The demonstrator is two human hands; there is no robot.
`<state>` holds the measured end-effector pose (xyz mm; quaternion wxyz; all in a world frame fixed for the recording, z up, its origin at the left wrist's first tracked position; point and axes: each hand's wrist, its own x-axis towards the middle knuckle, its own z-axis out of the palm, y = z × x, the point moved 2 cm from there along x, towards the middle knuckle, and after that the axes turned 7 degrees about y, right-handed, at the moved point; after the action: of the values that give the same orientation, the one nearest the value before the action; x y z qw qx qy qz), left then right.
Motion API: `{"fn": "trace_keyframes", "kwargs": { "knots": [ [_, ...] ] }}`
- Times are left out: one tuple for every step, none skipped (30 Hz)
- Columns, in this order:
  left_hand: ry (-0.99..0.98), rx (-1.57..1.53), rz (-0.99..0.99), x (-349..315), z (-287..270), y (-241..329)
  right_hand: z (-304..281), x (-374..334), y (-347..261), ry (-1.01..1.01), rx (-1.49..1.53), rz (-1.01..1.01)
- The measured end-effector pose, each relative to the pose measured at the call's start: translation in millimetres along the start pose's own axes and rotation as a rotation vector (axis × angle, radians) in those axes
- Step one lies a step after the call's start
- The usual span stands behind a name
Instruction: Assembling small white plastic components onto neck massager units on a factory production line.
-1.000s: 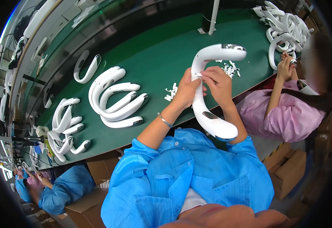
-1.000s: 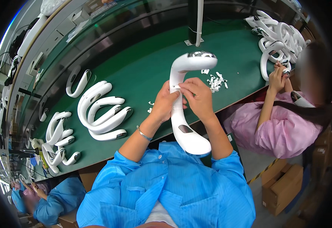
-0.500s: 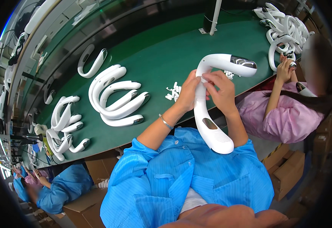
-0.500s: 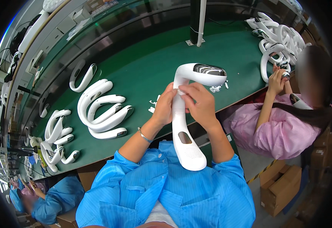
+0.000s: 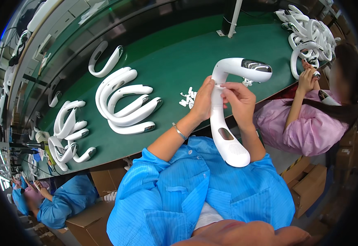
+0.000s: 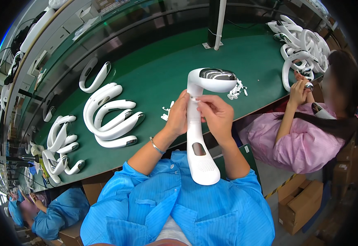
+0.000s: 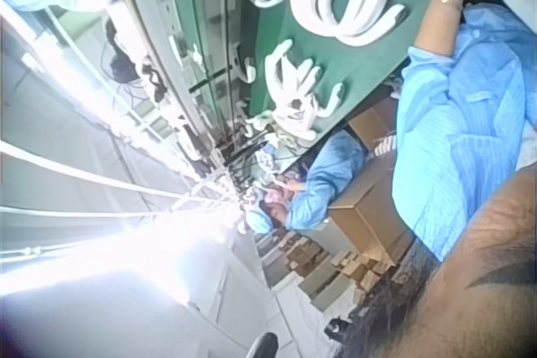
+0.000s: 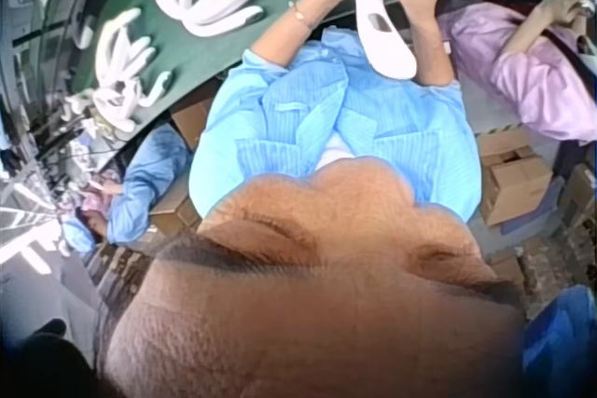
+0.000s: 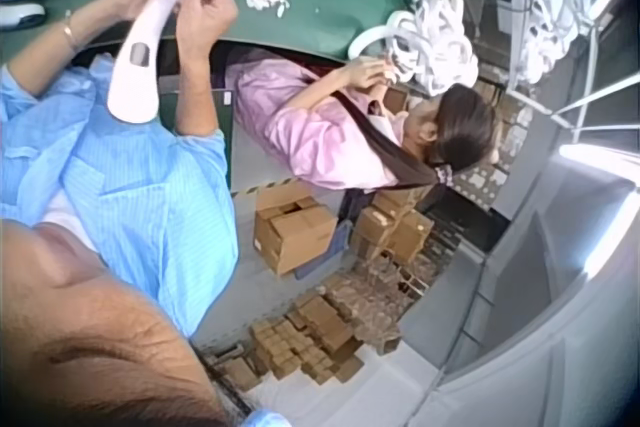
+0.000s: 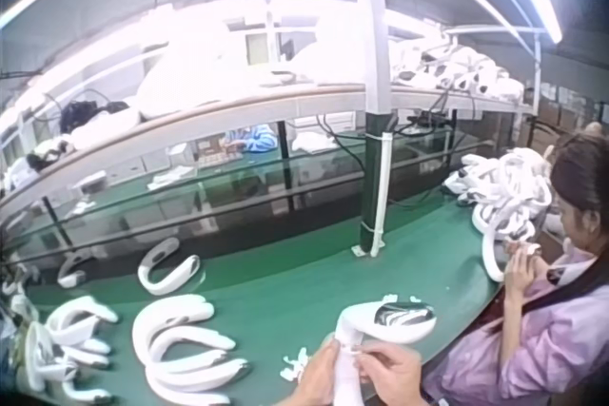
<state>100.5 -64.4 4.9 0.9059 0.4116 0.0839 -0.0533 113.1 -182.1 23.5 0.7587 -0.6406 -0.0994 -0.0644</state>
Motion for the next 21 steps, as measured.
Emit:
{"fn": "trace_keyframes", "kwargs": {
  "knots": [
    [-0.003, -0.041, 0.015, -1, 1, -1, 3, 0, -1, -0.001, 0.027, 0.007],
    [-0.004, -0.042, 0.013, -2, 1, -3, 4, -2, -1, 0.047, -0.069, -0.061],
    [-0.028, -0.034, 0.052, -2, -1, -5, 5, -3, 1, 0.046, -0.068, -0.062],
    [-0.051, -0.026, 0.090, -2, -1, -6, 6, -4, 2, 0.062, -0.131, -0.164],
    [-0.050, -0.026, 0.091, -2, -1, -5, 6, -5, 1, 0.077, -0.192, -0.265],
    [-0.057, -0.003, 0.111, -4, 0, -4, 4, -6, 2, 0.056, -0.201, -0.260],
    [-0.065, 0.019, 0.131, -5, 0, -3, 5, -7, 1, 0.055, -0.201, -0.258],
    [-0.064, 0.019, 0.130, -7, -2, -3, 5, -9, 0, 0.068, -0.108, -0.137],
    [-0.086, 0.070, 0.130, -8, -3, -3, 4, -9, -1, 0.081, -0.014, -0.016],
    [-0.108, 0.120, 0.129, -9, -4, -4, 5, -8, -4, 0.087, -0.069, -0.037],
    [-0.108, 0.120, 0.129, -10, -3, -4, 4, -8, -3, 0.087, -0.069, -0.036],
    [-0.073, 0.169, 0.184, -11, 1, -3, 2, -7, -1, 0.097, -0.098, -0.011],
    [-0.038, 0.218, 0.239, -12, 4, -2, -1, -7, 2, 0.107, -0.127, 0.014],
    [-0.039, 0.217, 0.239, -14, 7, -2, -10, -7, 14, 0.060, -0.127, -0.016],
    [-0.006, 0.250, 0.296, -17, 10, -1, -14, -3, 19, 0.066, -0.218, -0.101],
    [0.029, 0.282, 0.354, -19, 11, 0, -17, -5, 22, 0.046, -0.130, -0.101],
    [0.029, 0.280, 0.353, -20, 10, 0, -19, -6, 22, 0.025, -0.043, -0.101],
    [0.050, 0.488, 0.503, -21, 7, 1, -8, -3, -2, -0.079, 0.501, 0.040],
    [0.072, 0.694, 0.652, -23, 6, 2, -1, -3, -11, -0.137, 0.544, 0.092],
    [0.121, 0.715, 0.702, -23, 6, 1, 0, -4, -5, -0.080, 0.419, 0.093],
    [0.144, 0.848, 0.691, -20, 0, -2, 0, -7, 4, -0.026, 0.294, 0.094]
  ]
}}
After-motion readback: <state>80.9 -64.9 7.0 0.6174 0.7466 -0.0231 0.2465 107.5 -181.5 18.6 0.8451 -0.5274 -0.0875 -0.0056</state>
